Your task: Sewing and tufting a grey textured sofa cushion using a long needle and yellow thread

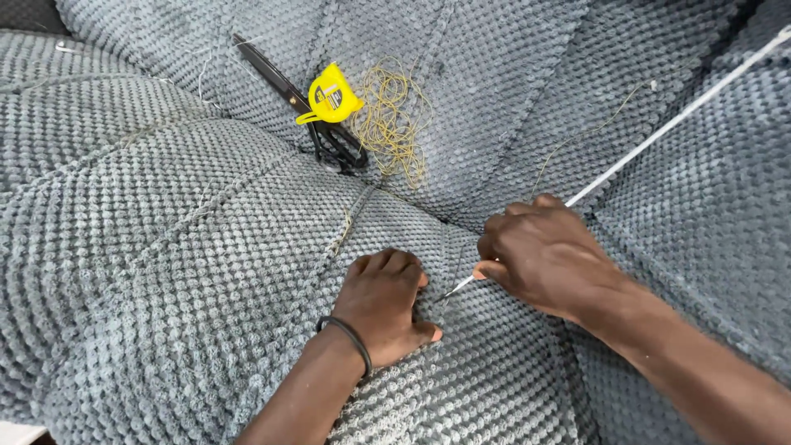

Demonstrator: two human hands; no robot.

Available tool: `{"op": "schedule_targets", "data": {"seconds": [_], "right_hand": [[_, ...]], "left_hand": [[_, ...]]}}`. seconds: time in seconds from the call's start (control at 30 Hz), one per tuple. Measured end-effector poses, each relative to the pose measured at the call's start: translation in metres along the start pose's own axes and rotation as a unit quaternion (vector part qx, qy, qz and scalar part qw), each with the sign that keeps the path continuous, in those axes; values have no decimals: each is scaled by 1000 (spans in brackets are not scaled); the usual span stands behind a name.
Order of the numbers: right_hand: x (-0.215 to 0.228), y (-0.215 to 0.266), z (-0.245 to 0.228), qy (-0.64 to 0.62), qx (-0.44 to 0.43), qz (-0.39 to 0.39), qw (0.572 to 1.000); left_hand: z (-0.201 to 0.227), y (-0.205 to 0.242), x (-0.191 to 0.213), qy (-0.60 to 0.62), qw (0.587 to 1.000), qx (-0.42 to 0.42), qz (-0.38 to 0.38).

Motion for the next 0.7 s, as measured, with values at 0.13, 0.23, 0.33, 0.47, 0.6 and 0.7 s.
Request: {"op": "schedule_targets", "data": {"seconds": [0.13, 0.23, 0.33, 0.47, 0.6, 0.7], "right_hand": [[18, -2, -19, 34, 56, 15, 998], [-16, -17, -21, 93, 102, 64, 988], [-20, -28, -54, 108, 124, 148, 975], [-75, -39, -64, -303, -233, -140, 913], [-90, -70, -64, -112, -31, 73, 991], [-60, -37, -54, 90, 42, 191, 977]], "left_hand": [[5, 5, 3, -22, 999, -6, -38], [-2, -1, -3, 3, 1000, 2, -30], [-18, -15, 1, 31, 999, 12, 14], [-37, -46, -9, 16, 998, 27, 45], [-47, -51, -10, 17, 998, 16, 54], [-38, -51, -2, 28, 998, -4, 48]]}}
Point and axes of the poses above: each hand's wrist, its own y-axis away from the middle knuckle, its own x-axis out of the back of the hand, z = x × y, the point moved 10 cm from there along -y, towards the middle knuckle, and after that the axes turned 4 degrees about x, right-handed, at the moved point
